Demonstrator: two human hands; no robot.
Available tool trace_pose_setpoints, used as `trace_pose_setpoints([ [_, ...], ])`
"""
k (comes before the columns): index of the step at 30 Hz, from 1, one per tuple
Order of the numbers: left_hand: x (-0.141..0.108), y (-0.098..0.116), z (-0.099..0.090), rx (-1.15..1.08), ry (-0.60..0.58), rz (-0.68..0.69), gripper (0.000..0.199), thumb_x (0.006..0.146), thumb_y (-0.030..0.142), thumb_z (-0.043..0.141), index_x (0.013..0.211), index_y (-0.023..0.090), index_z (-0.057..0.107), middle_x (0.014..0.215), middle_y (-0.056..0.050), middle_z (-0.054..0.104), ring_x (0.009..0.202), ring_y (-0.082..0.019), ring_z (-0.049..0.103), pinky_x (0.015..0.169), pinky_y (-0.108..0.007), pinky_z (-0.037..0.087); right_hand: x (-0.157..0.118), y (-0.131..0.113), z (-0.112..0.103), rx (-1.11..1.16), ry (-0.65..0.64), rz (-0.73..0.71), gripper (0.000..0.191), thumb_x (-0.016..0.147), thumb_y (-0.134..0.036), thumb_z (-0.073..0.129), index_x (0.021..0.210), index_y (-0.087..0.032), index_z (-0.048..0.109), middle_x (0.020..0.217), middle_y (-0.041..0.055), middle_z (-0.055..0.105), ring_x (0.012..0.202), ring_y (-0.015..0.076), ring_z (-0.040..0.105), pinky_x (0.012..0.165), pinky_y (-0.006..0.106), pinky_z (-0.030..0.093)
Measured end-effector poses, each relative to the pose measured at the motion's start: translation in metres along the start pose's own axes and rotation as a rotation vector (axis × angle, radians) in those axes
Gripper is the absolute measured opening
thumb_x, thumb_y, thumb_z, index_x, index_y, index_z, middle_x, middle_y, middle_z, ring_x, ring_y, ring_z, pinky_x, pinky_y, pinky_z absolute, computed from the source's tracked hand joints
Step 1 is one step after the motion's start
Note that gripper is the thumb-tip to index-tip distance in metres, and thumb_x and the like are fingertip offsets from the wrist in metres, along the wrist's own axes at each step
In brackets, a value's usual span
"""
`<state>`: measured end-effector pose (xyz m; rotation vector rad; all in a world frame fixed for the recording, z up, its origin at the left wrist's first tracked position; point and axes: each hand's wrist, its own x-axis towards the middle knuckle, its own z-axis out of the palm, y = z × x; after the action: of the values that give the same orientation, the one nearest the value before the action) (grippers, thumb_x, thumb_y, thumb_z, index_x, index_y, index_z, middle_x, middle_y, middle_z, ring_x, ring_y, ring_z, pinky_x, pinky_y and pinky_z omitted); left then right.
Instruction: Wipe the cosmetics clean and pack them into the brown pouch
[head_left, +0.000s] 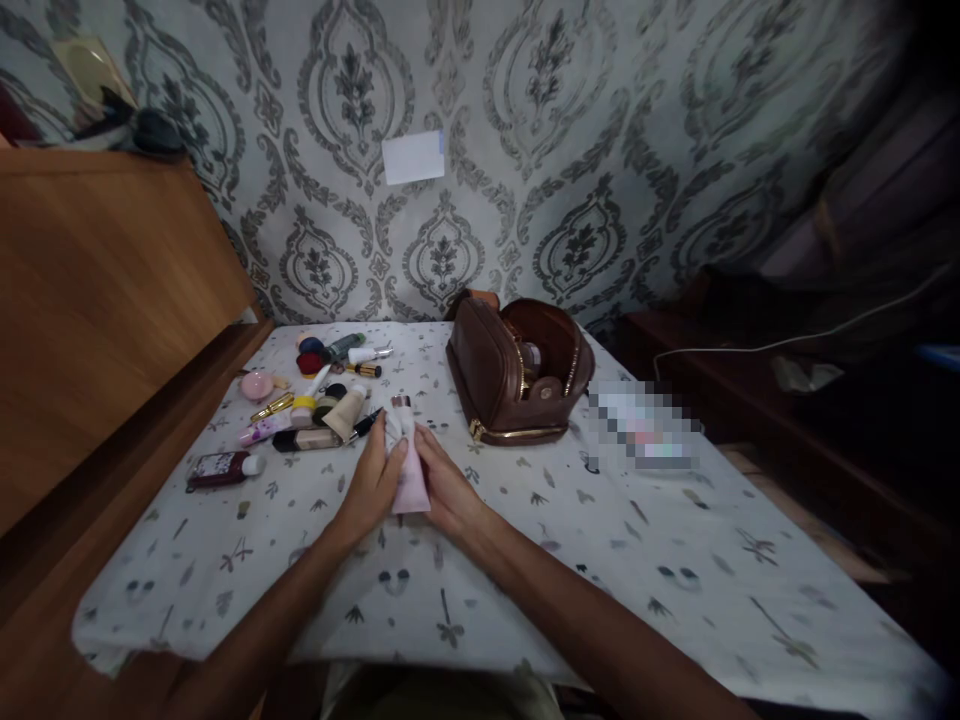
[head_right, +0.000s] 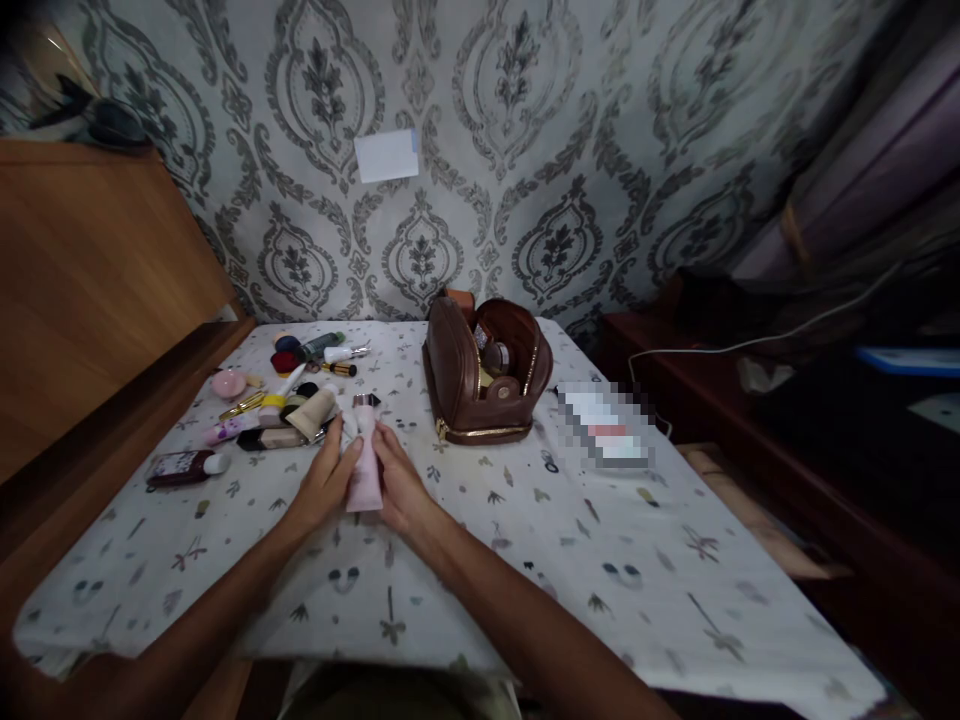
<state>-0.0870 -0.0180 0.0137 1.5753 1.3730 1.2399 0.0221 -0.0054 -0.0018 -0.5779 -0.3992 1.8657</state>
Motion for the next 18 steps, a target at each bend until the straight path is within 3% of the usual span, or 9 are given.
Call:
trace_pose_setpoints([
  [3,0.019,-0.003,-0.008,-0.074,0.115,-0.044,0.056,0.090,0.048,0.054,0.139,0.021,0.045,0.152,-0.011,0.042,0.144,-0.027,0.032,0.120,-0.044,0.020,-0.010,0.001,0.006,-0.069,-0.076,0.069,0.041,0.073,-0.037,0.079,0.110,-0.030,0.063,0.085,-0.0028,0.073,0.073,0.0170,0.069,0.063,0.029,0.056],
  [7,0.035,-0.004,-0.014,-0.278,0.208,-0.167,0.058,0.086,0.054,0.059,0.135,0.025,0.049,0.138,-0.010,0.056,0.128,-0.027,0.053,0.103,-0.041,0.047,-0.014,0.002,0.008,-0.108,-0.108,0.113,0.059,0.072,-0.038,0.080,0.126,-0.031,0.058,0.090,0.0001,0.074,0.070,0.0166,0.069,0.059,0.028,0.054],
  [9,0.034,-0.004,-0.012,-0.340,0.222,-0.228,0.060,0.087,0.056,0.057,0.137,0.027,0.047,0.137,-0.009,0.057,0.122,-0.027,0.057,0.097,-0.039,0.052,-0.014,0.002,0.008,-0.133,-0.116,0.088,0.066,0.069,-0.038,0.082,0.130,-0.029,0.057,0.088,0.0005,0.073,0.069,0.0156,0.068,0.060,0.026,0.053],
  [11,0.028,-0.002,-0.008,-0.299,0.238,-0.242,0.061,0.087,0.057,0.056,0.139,0.026,0.046,0.145,-0.008,0.050,0.131,-0.028,0.051,0.105,-0.040,0.046,-0.012,0.002,0.006,-0.176,-0.110,0.030,0.068,0.067,-0.037,0.083,0.130,-0.027,0.059,0.084,-0.0001,0.073,0.068,0.0137,0.067,0.061,0.023,0.051],
  [15,0.011,0.003,0.002,-0.131,0.186,-0.199,0.065,0.089,0.053,0.054,0.144,0.020,0.040,0.158,-0.011,0.031,0.148,-0.027,0.023,0.122,-0.040,0.017,-0.009,0.003,0.002,-0.291,-0.043,-0.118,0.072,0.061,-0.030,0.085,0.129,-0.027,0.061,0.082,-0.0029,0.071,0.071,0.0118,0.063,0.067,0.021,0.049],
  [18,0.009,0.005,0.003,-0.123,0.139,-0.221,0.068,0.090,0.051,0.052,0.147,0.018,0.034,0.160,-0.011,0.026,0.149,-0.026,0.019,0.122,-0.039,0.014,-0.009,0.003,0.000,-0.430,-0.017,-0.228,0.077,0.060,-0.026,0.085,0.133,-0.028,0.059,0.093,-0.0021,0.071,0.083,0.0150,0.063,0.078,0.026,0.050],
])
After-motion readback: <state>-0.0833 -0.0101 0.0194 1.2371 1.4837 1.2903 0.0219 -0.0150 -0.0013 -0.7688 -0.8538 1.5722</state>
